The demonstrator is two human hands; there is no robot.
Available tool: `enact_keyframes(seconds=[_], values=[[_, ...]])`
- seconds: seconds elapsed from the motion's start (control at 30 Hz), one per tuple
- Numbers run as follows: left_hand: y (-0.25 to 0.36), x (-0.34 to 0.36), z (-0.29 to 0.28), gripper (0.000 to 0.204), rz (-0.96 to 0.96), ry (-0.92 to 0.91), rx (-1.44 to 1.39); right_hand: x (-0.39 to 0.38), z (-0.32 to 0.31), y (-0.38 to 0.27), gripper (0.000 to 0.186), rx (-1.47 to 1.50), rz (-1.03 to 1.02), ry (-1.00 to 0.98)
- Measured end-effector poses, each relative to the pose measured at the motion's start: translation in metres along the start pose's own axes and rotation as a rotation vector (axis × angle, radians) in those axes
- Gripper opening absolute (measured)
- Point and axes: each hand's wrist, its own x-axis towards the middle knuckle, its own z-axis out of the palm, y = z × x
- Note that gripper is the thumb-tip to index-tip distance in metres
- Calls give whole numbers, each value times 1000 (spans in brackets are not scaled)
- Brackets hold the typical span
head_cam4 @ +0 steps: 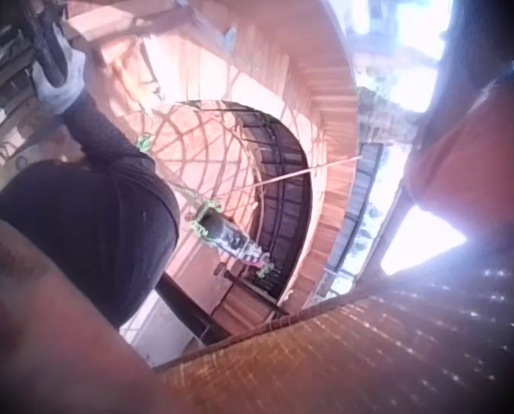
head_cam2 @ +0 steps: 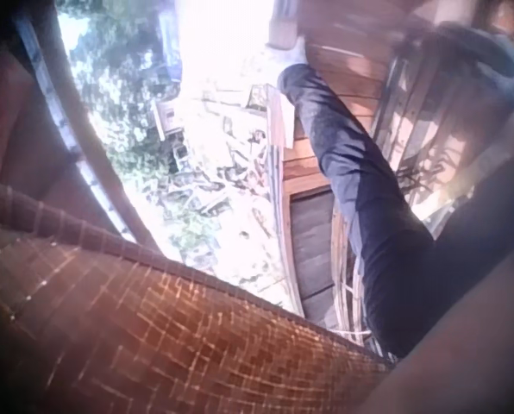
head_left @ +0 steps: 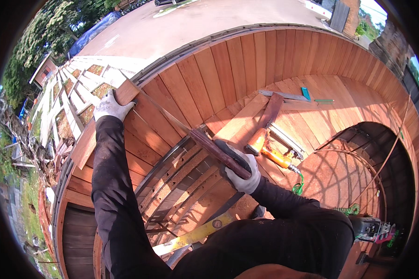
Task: The person cuts a wooden plank with a hand saw, measures it with a level, and secures it to a curved wooden structure using a nail gun. The person then loads nails into the nail gun and continues fastening planks.
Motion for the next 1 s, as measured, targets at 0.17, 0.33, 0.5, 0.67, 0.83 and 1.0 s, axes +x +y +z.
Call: enact_keyframes(seconds=[0.17,0.33,0.5,0.67,0.83,1.0], values=[[2,1,-6,97,30,-6,28,89,61,32,41,-184,-257,388],[-3,-6,-6,98,-11,-34,25,18,16,3,58,-9,-59,77],[0,-2,0,97,5,-22,7,-14,-2,-2,60,-77,-24,26],[-1,0,-3,99,42,24,12,88,57,5,49,-6,-209,249],[-14,-7,1,92,-3,16,29,2,15,7,59,-71,-59,77],[-7,-10,-7,89,9,-57,-18,-11,4,5,61,188,109,50]])
